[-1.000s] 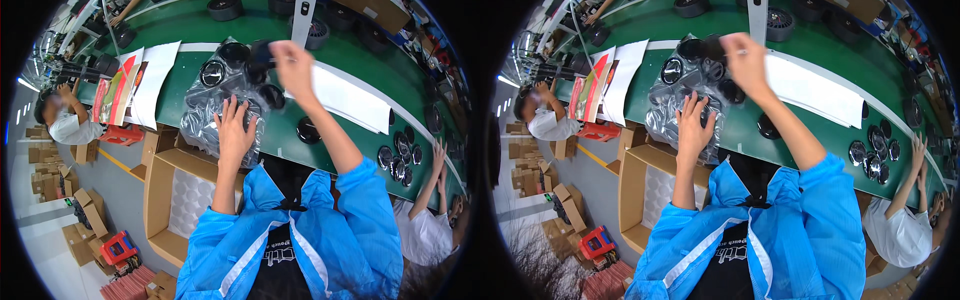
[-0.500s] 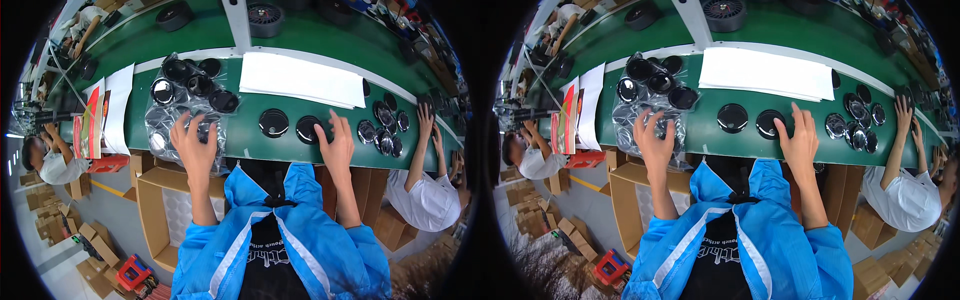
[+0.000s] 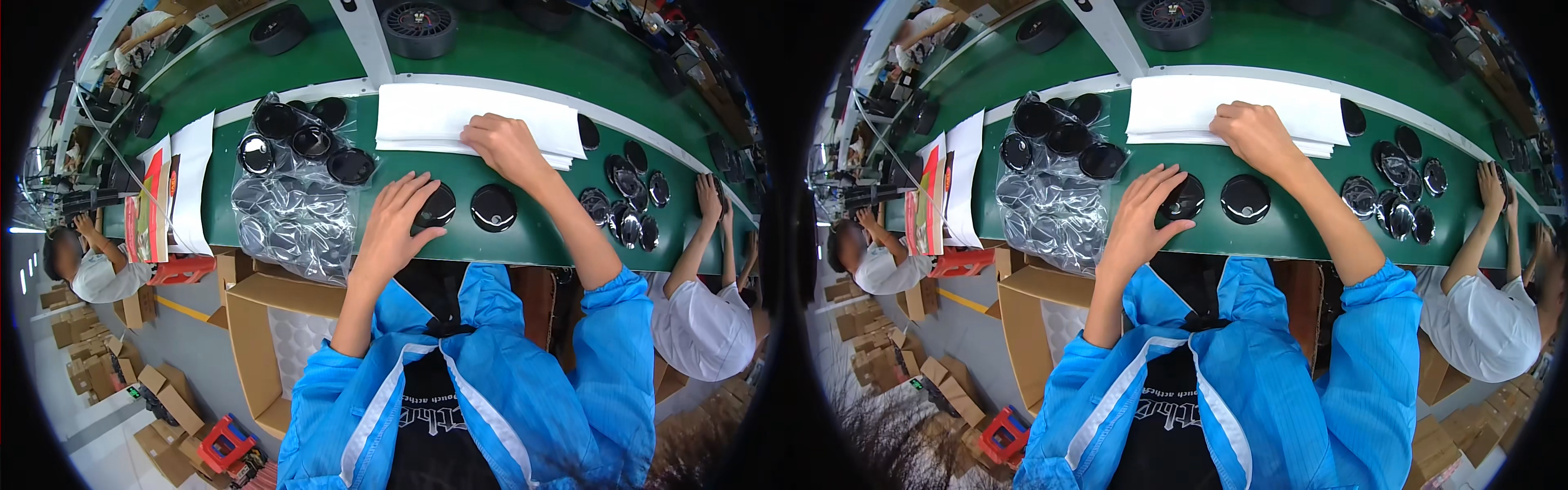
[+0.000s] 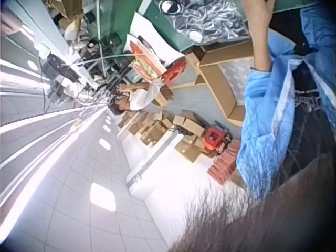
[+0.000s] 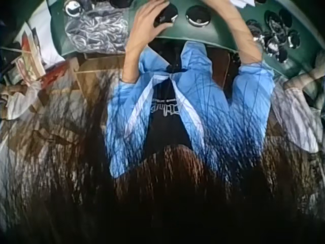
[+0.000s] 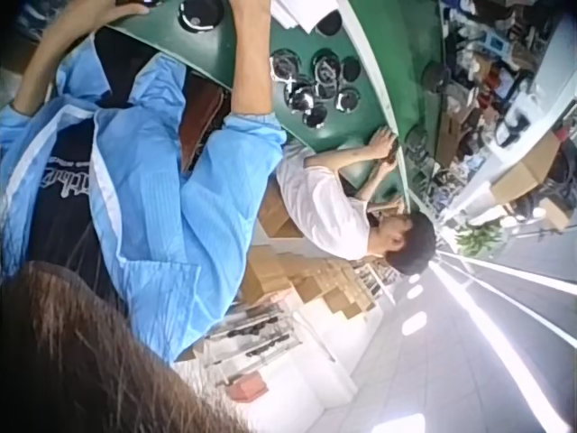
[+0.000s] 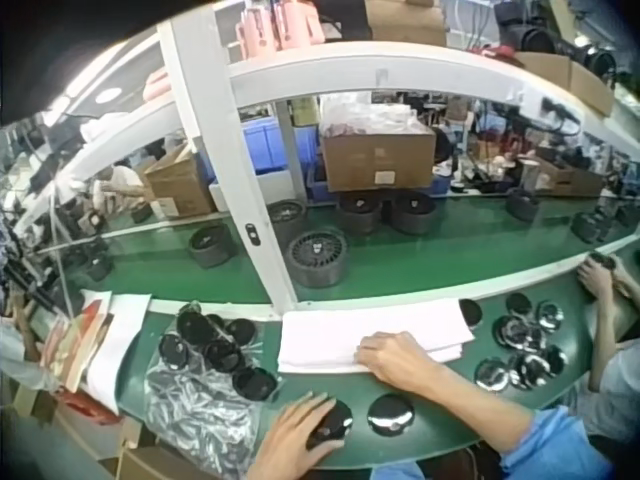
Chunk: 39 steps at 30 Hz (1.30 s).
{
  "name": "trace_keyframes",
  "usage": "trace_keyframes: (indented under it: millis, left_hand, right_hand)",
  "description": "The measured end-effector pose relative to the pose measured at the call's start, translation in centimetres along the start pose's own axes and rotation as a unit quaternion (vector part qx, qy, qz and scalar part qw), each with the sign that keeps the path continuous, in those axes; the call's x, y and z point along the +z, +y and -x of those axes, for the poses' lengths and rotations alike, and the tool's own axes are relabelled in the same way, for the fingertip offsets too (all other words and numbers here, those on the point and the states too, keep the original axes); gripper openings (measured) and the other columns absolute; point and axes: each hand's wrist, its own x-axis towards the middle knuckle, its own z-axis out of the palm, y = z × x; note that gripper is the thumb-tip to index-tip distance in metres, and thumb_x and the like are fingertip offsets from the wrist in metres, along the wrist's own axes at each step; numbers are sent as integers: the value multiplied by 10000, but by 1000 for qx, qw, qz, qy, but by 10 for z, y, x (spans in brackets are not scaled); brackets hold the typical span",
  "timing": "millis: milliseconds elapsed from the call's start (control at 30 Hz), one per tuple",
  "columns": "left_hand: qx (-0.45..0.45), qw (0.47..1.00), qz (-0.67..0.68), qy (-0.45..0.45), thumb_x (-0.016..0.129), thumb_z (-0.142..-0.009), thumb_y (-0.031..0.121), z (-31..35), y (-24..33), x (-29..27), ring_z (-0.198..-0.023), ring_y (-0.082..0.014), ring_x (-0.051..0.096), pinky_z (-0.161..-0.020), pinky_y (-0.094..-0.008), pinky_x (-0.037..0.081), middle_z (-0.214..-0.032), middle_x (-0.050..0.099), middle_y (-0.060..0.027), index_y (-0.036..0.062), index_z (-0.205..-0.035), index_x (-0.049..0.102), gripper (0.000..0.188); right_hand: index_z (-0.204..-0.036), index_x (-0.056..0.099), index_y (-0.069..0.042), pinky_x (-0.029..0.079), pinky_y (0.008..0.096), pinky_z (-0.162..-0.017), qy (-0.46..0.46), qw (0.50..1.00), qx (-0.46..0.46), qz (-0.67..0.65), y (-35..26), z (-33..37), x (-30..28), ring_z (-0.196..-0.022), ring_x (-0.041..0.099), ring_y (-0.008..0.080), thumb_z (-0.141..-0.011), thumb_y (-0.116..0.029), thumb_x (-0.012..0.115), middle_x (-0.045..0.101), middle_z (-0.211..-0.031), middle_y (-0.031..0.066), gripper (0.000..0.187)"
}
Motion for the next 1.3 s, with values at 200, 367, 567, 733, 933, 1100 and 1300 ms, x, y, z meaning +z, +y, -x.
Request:
trace_keyframes:
  millis: [200, 367, 567, 733, 933, 1100, 1300]
  left_hand:
    - [1, 999, 24, -30, 927, -826, 237, 0, 1, -2, -1531, -408, 499, -1282, -577, 369, -1608, 594, -141, 106, -1512, 642, 754]
    - [22, 999, 39, -11, 926, -825, 274, -9, 10, 6, -1554, -394, 470, -1309, -594, 323, -1637, 557, -136, 109, -1511, 638, 762]
    - [48, 998, 15, -25, 925, -824, 282, -31, 41, 47, -1576, -386, 440, -1328, -616, 267, -1664, 524, -131, 96, -1495, 644, 750]
    - [45, 996, -7, -76, 898, -871, 307, -38, 41, 53, -1587, -371, 422, -1354, -587, 216, -1659, 543, -134, 114, -1515, 645, 718]
    - [19, 962, 270, -24, 819, -982, 228, -19, 35, 30, -1461, -361, 578, -1222, -553, 468, -1598, 587, -209, 58, -1506, 639, 580]
    - [-160, 798, 563, -143, 766, -1045, 244, 20, -12, -11, -1221, -249, 700, -977, -420, 577, -1406, 711, -172, 4, -1466, 660, 496]
    - [-276, 870, 362, -190, 788, -1035, 215, 31, 20, -53, -924, -119, 762, -773, -300, 610, -1092, 820, -70, -31, -1308, 747, 369]
  right_hand:
    - [-964, 801, -12, 609, 463, -769, 21, 998, 28, -51, -9, 7, -7, -915, 757, 337, -952, -104, 765, 780, -1013, 115, 100]
    - [-935, 799, -9, 593, 449, -747, 60, 997, 10, -56, -2, 9, -5, -844, 746, 347, -934, -125, 798, 771, -950, 128, 115]
    - [-949, 811, -19, 576, 449, -734, 6, 988, 87, -130, -4, 4, -17, -818, 743, 360, -930, -111, 796, 768, -897, 132, 95]
    - [-947, 813, -36, 575, 449, -731, 4, 990, 55, -133, -4, 3, -19, -810, 743, 348, -931, -86, 783, 772, -894, 122, 60]
    - [-1004, 792, -26, 634, 431, -823, 226, 972, -35, -59, -40, 22, -36, -925, 787, 350, -853, -76, 793, 802, -1024, 130, 159]
    - [-1036, 780, -50, 624, 474, -1037, 114, 959, -250, -69, -155, 91, -71, -1164, 772, 312, -810, -146, 832, 808, -1215, 105, 251]
    - [-1103, 791, -55, 592, 419, -1051, 138, 986, -90, -18, -143, 80, -104, -1192, 745, 277, -866, -141, 862, 788, -1224, 96, 262]
